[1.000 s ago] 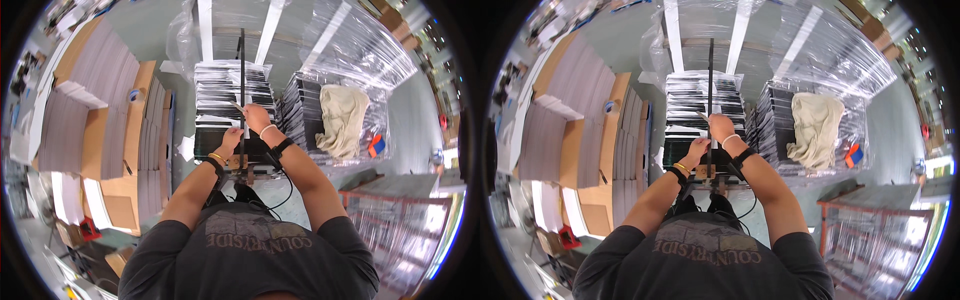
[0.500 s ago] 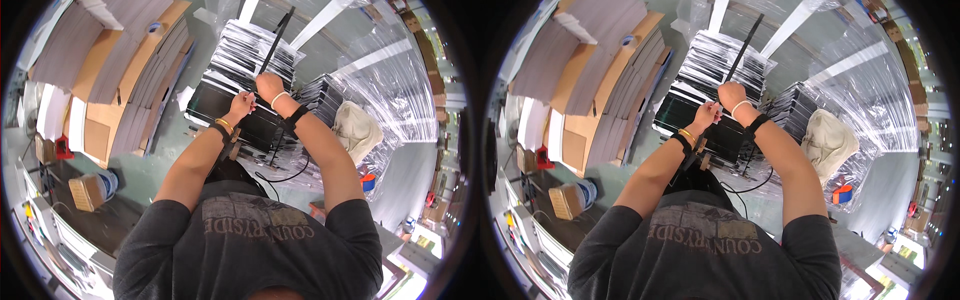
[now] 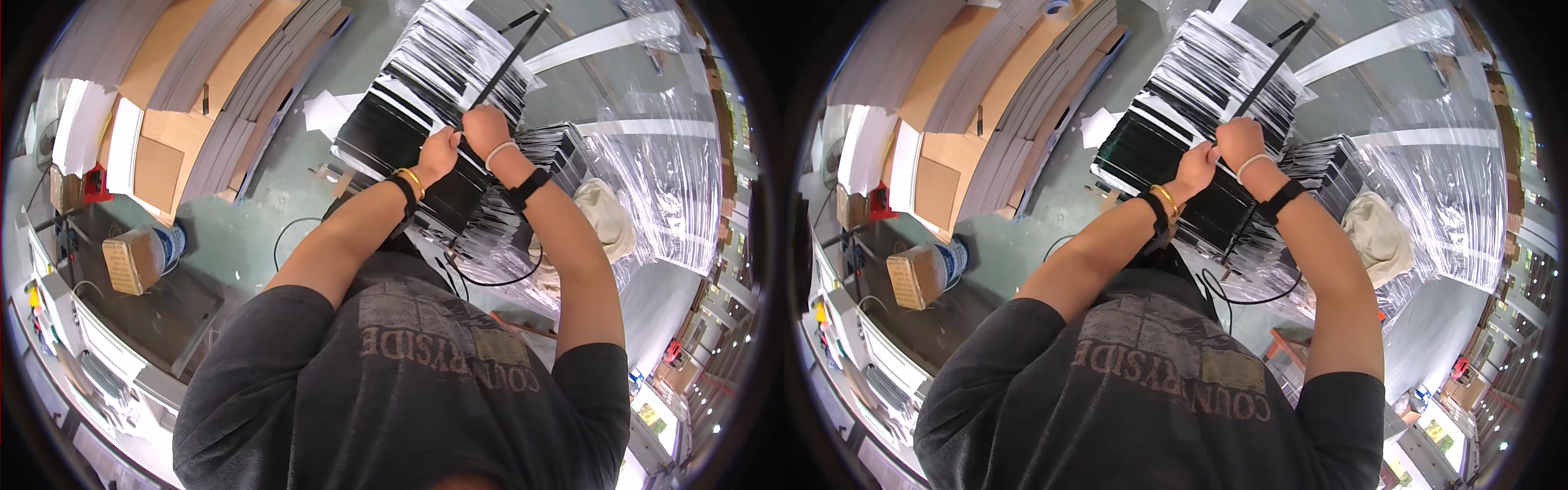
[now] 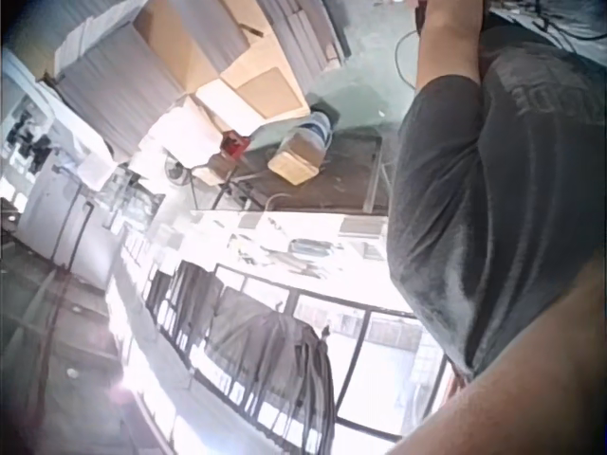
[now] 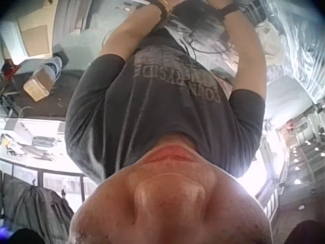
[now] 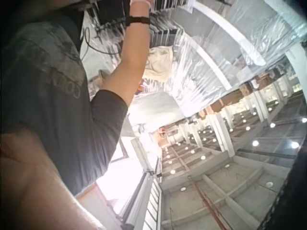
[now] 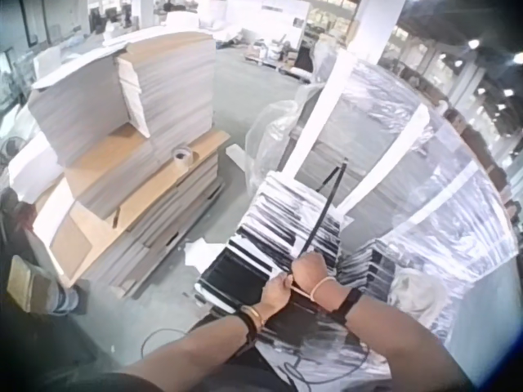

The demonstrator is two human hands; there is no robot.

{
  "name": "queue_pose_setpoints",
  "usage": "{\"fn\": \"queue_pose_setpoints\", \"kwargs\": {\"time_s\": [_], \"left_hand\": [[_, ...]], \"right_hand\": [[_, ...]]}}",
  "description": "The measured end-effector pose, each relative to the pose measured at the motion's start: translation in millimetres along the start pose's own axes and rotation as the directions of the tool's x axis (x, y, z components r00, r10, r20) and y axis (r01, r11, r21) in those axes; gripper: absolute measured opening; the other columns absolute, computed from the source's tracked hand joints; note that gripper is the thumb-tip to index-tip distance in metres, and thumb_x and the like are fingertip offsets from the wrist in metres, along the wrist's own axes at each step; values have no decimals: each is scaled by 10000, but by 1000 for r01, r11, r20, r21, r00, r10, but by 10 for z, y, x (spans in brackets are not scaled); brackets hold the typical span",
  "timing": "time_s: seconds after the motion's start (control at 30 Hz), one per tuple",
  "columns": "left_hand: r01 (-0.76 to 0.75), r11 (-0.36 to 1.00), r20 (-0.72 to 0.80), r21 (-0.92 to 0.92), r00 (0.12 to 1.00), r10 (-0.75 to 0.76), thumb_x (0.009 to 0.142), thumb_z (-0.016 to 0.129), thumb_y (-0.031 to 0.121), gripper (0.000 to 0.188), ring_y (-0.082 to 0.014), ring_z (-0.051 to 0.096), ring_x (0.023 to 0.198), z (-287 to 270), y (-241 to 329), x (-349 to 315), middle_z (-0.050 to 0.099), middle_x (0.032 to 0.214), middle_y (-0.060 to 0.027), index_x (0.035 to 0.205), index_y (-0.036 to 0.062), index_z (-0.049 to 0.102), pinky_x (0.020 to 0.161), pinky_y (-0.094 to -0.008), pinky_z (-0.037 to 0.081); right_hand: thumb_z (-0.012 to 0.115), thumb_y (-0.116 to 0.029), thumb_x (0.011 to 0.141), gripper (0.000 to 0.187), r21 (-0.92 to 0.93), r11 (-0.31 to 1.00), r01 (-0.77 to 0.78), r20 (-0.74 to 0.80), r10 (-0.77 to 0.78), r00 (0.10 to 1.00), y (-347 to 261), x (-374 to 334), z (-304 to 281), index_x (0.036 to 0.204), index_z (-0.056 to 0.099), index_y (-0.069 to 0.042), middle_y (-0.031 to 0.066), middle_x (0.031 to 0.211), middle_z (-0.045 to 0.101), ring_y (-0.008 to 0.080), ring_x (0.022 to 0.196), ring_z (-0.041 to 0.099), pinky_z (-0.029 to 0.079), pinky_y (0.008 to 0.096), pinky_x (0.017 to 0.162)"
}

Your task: The recorder organizes and checks finished cabinet door panels in a manufacturing facility.

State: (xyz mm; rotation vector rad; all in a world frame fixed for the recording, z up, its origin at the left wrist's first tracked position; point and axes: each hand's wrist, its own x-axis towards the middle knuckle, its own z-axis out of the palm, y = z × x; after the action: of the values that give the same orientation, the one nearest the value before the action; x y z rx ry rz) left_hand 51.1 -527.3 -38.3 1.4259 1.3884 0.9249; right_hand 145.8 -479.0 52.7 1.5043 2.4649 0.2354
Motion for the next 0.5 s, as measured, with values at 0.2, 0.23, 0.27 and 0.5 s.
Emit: {"fn": "queue_pose_setpoints", "kwargs": {"time_s": [0.2,0.23,0.27,0.5], "left_hand": [[31,999,-16,19,999,-31,861,465,228,208,-424,538,723,4,31,17,557,722,-233,820,29,509,605,-464,438],[18,999,-28,32,999,-17,853,475,204,187,-426,539,710,-3,30,39,555,707,-237,803,27,511,594,-465,437],[26,1000,-11,3,1000,-26,853,477,196,194,-426,540,700,-14,26,33,553,693,-237,780,20,509,581,-463,436],[0,999,-23,38,1000,1,845,484,157,155,-415,550,698,-6,17,42,560,697,-240,785,18,517,591,-454,454]], "right_hand": [[634,-199,641,121,-49,999,-4,74,8,997,-29,78,-1,640,633,-77,101,656,596,252,652,603,478,339,562],[633,-191,639,102,-59,998,-10,83,15,996,-38,112,-10,644,636,-89,97,650,600,251,649,608,480,341,555],[636,-187,636,97,-26,1000,-10,91,13,996,-41,117,-27,654,641,-92,94,661,608,246,661,614,481,344,560],[618,-160,651,75,-52,998,-24,201,34,979,-76,170,-17,678,651,-99,79,680,618,244,689,616,483,356,575]]}}
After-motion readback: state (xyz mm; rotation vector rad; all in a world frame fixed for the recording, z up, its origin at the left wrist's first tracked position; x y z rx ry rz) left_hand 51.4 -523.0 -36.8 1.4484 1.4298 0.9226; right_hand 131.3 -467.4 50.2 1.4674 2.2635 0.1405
